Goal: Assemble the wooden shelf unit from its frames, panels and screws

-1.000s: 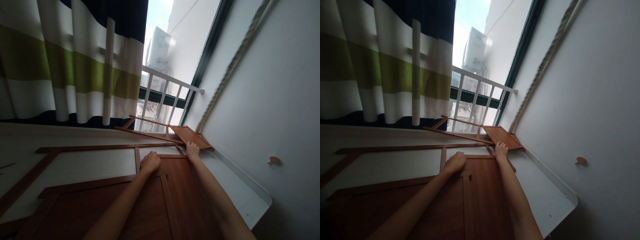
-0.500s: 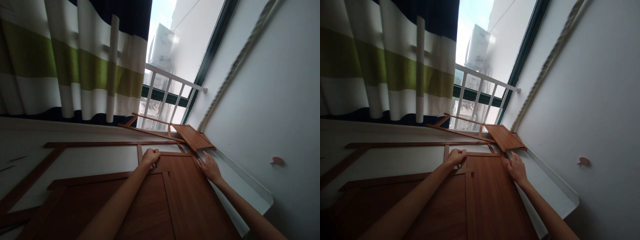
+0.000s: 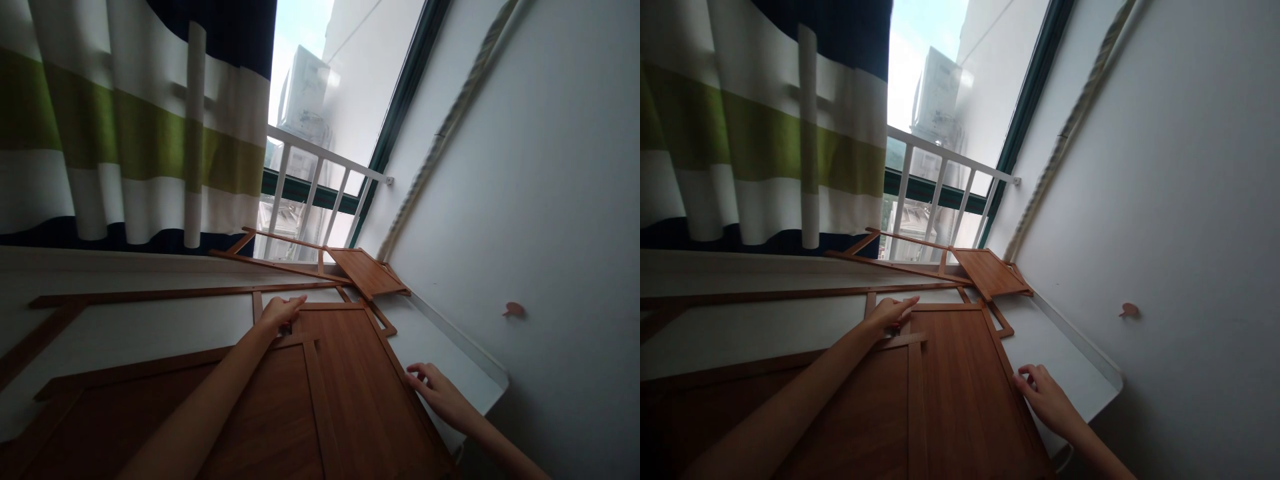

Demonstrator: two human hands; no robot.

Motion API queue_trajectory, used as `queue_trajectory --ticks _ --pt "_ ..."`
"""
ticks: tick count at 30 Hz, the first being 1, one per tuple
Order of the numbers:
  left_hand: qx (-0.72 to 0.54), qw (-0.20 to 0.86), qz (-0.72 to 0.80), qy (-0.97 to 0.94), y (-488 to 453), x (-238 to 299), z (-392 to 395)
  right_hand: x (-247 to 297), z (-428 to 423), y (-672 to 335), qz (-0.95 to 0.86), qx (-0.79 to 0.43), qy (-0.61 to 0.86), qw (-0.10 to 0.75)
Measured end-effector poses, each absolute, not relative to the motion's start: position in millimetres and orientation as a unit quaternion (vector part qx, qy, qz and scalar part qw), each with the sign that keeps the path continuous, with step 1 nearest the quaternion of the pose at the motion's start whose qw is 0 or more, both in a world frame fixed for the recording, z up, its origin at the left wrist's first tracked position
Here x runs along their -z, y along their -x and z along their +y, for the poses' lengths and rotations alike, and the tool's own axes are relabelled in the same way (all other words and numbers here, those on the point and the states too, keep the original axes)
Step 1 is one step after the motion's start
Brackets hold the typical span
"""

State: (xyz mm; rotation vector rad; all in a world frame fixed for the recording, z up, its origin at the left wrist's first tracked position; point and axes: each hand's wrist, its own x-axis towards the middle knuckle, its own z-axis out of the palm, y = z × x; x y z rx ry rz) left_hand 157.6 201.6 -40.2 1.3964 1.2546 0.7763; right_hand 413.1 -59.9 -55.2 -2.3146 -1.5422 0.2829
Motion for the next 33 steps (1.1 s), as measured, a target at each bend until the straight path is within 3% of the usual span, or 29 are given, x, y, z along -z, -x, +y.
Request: queue_trajectory --ticks 15,18,22,26,33 --pt "-0.289 0.533 0.569 -0.556 -150 21 213 38 -81 -384 -0.514 -0.223 0.821 0.111" --pt "-0.307 0.538 0.560 -0.551 -142 1 214 40 -76 -380 -0.498 -0.320 0.789 0.166" --pt "-0.331 0.546 0.554 -0.534 -129 -15 219 36 -67 -370 -0.441 -0.400 0.726 0.345" --pt "-0.342 0.572 0.535 -0.520 -125 -17 221 12 -52 -372 -0.387 -0.346 0.712 0.473" --pt "-0.367 0.637 0.435 -0.520 -140 -17 218 -44 -23 -413 -0.395 -0.249 0.700 0.541"
